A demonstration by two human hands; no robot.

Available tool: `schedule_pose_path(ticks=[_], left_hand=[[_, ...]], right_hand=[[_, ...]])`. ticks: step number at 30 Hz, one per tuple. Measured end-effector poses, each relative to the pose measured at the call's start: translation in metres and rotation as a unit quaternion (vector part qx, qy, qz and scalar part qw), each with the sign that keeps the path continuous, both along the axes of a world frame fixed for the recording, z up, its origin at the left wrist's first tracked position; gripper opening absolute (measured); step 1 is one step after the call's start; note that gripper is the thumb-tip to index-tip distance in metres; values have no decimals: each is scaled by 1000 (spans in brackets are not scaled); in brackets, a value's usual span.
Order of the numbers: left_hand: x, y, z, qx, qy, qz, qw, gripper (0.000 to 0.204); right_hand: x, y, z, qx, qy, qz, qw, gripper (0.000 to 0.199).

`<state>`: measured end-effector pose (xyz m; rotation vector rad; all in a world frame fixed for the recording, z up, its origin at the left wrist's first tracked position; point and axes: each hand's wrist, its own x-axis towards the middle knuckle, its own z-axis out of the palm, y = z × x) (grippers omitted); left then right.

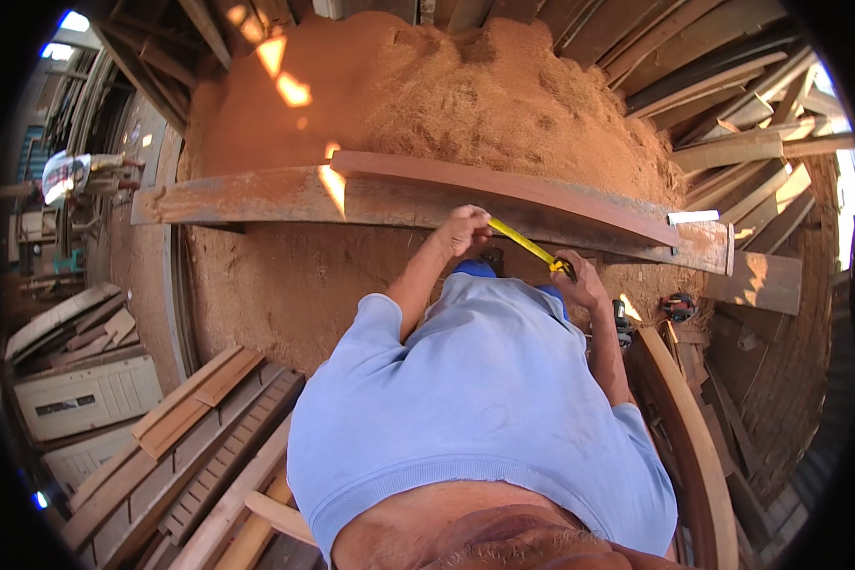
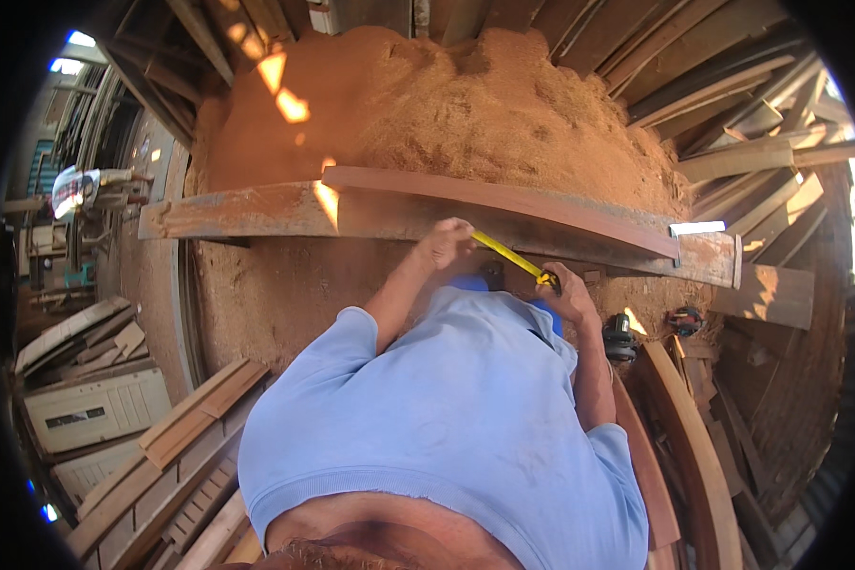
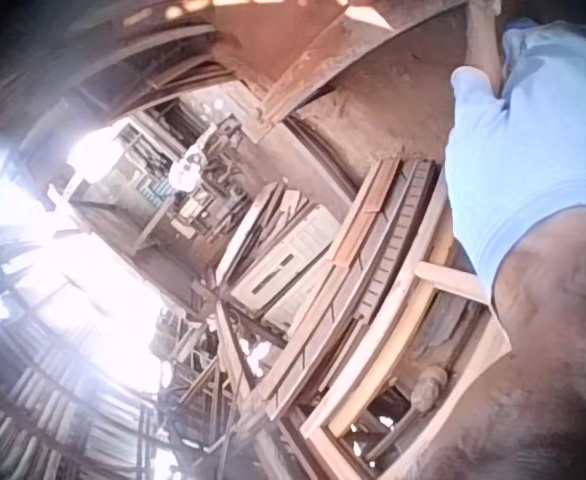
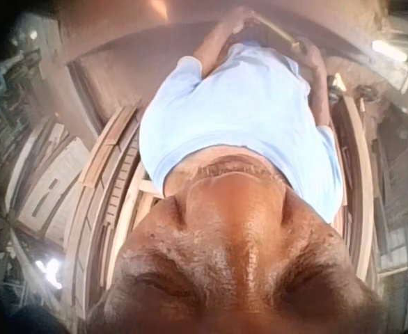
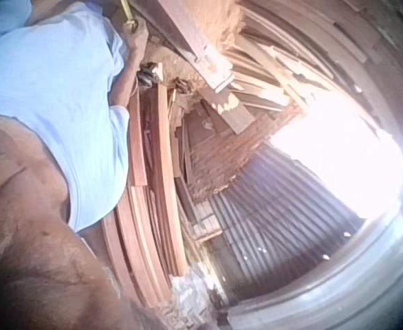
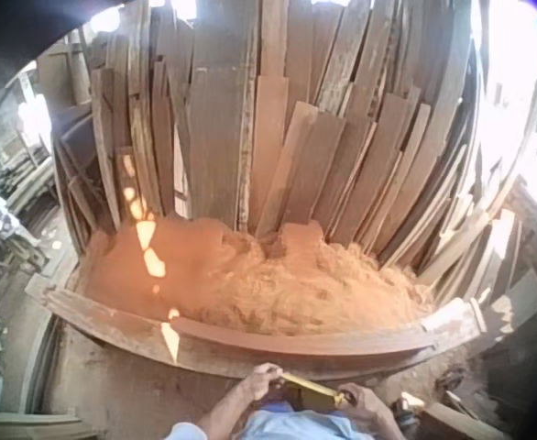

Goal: The person measures a wooden plank with a tape measure and marks it with a pencil. They then use a circular saw to cut the plank. The person repeats the measuring and marking process on another plank.

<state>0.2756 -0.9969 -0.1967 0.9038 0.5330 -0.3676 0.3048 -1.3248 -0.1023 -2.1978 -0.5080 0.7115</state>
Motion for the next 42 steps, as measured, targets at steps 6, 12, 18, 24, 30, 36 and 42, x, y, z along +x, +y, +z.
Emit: schedule_pose_path(ticks=[6, 12, 18, 24, 30, 36, 42], left_hand=[[-6, 112, 1, 31, 31, 276, 960, 13], [-21, 113, 15, 48, 18, 394, 918, 10], [-33, 90, 10, 42, 38, 443, 895, 12], [-51, 101, 1, 35, 60, 466, 882, 17], [-51, 151, 2, 79, 97, 461, 878, 24], [-38, 176, -7, 221, 110, 380, 892, 35], [-22, 175, -16, 240, 116, 286, 920, 44]], right_hand=[[50, -33, 1, -80, -109, 113, 984, 56], [89, -3, 16, -30, -75, 153, 985, 48], [119, 35, 12, -20, -86, 174, 981, 44], [128, 72, 7, -30, -79, 221, 972, 43], [128, 141, 0, -52, -121, 155, 979, 43], [130, 239, 5, -102, -133, 164, 972, 45], [130, 300, -7, -122, -144, 178, 966, 45]])
